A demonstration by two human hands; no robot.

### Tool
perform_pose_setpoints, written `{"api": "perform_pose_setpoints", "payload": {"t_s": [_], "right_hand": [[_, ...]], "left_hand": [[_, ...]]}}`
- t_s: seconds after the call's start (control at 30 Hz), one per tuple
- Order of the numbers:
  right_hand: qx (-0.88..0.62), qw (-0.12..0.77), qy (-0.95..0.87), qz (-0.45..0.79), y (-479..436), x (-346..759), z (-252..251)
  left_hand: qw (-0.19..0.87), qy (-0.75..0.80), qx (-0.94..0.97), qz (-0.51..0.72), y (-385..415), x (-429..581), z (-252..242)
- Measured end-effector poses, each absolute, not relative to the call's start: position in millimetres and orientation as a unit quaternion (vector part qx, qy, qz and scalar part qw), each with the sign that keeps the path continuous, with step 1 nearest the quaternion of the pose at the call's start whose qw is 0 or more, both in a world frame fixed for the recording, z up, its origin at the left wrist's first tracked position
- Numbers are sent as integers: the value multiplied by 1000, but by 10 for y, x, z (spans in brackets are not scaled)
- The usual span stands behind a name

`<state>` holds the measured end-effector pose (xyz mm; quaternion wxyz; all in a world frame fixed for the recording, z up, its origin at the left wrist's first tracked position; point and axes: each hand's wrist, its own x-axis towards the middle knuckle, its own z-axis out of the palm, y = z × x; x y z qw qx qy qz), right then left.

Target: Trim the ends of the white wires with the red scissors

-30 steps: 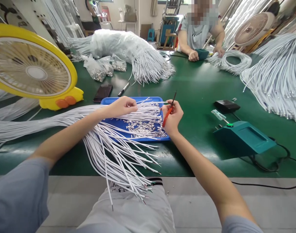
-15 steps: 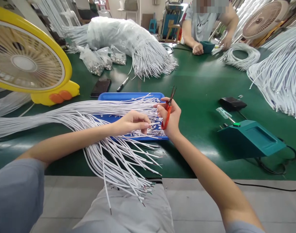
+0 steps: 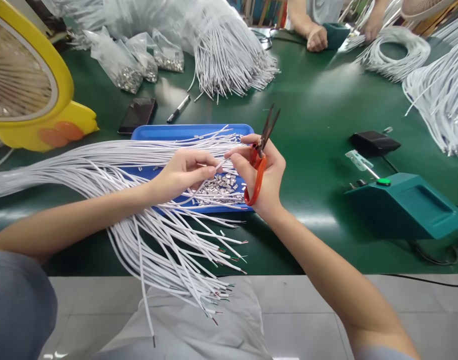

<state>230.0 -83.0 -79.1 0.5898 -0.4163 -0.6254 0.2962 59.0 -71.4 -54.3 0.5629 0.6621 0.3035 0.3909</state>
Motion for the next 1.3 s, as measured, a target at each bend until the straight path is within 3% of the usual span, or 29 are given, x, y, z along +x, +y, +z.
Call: {"api": "perform_pose_setpoints", "payload": {"t_s": [0.17, 0.53, 0.9, 1.3], "right_hand": [[-412, 594, -618, 309, -835, 2268, -780], [-414, 594, -597, 345, -846, 2231, -784], [-411, 611, -615, 283, -897, 2200, -740], [-459, 499, -692, 247, -812, 2262, -938]], "left_hand": [[504, 330, 690, 401, -767, 612, -564], [508, 349, 666, 419, -783, 588, -570], [496, 351, 633, 481, -745, 577, -581], [560, 302, 630, 445, -690, 535, -535]]}}
